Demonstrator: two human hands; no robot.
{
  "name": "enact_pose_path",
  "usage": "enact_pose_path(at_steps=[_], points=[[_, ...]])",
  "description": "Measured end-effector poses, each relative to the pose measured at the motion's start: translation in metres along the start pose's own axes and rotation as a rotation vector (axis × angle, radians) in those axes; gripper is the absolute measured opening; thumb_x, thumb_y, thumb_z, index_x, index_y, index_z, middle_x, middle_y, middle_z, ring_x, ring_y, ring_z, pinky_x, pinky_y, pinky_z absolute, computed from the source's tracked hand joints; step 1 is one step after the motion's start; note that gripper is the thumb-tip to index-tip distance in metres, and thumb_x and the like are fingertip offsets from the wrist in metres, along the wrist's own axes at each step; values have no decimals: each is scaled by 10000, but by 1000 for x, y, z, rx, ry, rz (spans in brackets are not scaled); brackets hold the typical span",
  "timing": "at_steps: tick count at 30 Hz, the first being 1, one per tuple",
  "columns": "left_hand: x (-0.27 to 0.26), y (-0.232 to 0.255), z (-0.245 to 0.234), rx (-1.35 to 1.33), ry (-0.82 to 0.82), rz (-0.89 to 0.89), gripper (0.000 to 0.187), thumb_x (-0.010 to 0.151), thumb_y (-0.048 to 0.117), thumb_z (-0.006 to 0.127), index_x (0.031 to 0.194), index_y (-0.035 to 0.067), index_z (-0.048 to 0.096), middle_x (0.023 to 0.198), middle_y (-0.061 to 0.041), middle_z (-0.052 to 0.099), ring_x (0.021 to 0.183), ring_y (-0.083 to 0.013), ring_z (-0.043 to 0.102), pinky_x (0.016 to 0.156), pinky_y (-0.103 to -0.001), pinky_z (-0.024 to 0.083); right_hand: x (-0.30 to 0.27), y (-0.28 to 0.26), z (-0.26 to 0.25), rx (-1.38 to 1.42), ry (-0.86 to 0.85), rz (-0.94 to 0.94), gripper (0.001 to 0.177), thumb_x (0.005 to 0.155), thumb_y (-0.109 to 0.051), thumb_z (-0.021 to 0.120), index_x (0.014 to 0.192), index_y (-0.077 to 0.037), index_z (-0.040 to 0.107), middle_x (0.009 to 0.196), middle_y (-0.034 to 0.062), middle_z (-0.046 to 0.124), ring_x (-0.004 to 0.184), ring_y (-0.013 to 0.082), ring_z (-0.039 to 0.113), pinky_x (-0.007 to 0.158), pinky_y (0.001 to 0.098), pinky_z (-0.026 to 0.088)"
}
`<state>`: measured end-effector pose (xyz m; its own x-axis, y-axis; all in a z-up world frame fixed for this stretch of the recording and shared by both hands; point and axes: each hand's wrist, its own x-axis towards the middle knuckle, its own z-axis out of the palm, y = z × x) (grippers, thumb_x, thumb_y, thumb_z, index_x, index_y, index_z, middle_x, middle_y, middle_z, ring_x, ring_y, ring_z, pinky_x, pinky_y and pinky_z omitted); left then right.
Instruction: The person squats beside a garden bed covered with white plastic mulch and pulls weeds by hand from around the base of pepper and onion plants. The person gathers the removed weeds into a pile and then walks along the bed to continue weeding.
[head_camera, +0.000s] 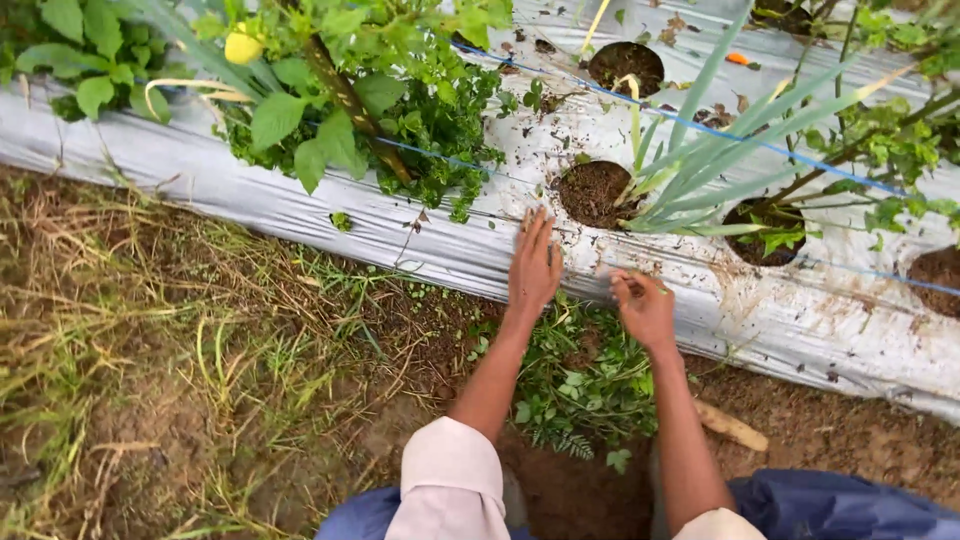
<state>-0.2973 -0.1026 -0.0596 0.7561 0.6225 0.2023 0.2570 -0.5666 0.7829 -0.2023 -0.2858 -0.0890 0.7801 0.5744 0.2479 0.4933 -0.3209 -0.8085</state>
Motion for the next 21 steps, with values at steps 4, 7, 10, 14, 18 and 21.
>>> enact_pose_path(at_steps=[4,7,10,14,18,21], points=[[-26,-6,35,-52,-56,-6,436,996,126,512,1425,50,536,1582,-142,445,1502,-313,357,1263,-484,276,-18,43,-15,24,160,116,73,978,39,675,992,92,723,803,243,729,665,287,703,620,412,581],[-24,3,51,-124,90,-55,270,919,170,626,1159,67,694,1422,-134,602,1392,-322,512,1214,-494,363,-30,60,-22,-342,346,44,87,970,-70,754,964,16,767,818,233,723,755,432,709,691,535,566],[-7,-7,81,-159,256,-183,113,930,241,643,952,149,704,1214,-75,691,1245,-259,631,1139,-494,453,-42,74,-21,-489,473,194,77,941,-38,732,966,-78,792,828,131,724,828,383,713,805,505,572],[14,-7,100,-177,508,-196,97,876,198,662,926,146,728,1138,-68,710,1139,-267,694,1033,-437,517,-33,-4,-16,-346,416,408,345,988,4,668,1316,88,604,1250,278,611,1001,360,634,895,489,556],[-15,18,61,-148,303,-184,147,927,150,614,1020,117,723,1333,-157,651,1282,-307,608,1116,-466,455,-30,-69,13,-331,326,466,537,991,6,639,1481,140,464,1533,392,387,1405,549,408,1154,645,378],[-47,25,27,-60,134,-92,152,917,78,640,1044,37,714,1489,-179,529,1375,-372,515,1122,-497,480,-35,-88,38,-314,322,413,516,977,35,603,1455,173,467,1514,403,409,1369,554,447,1105,620,448]])
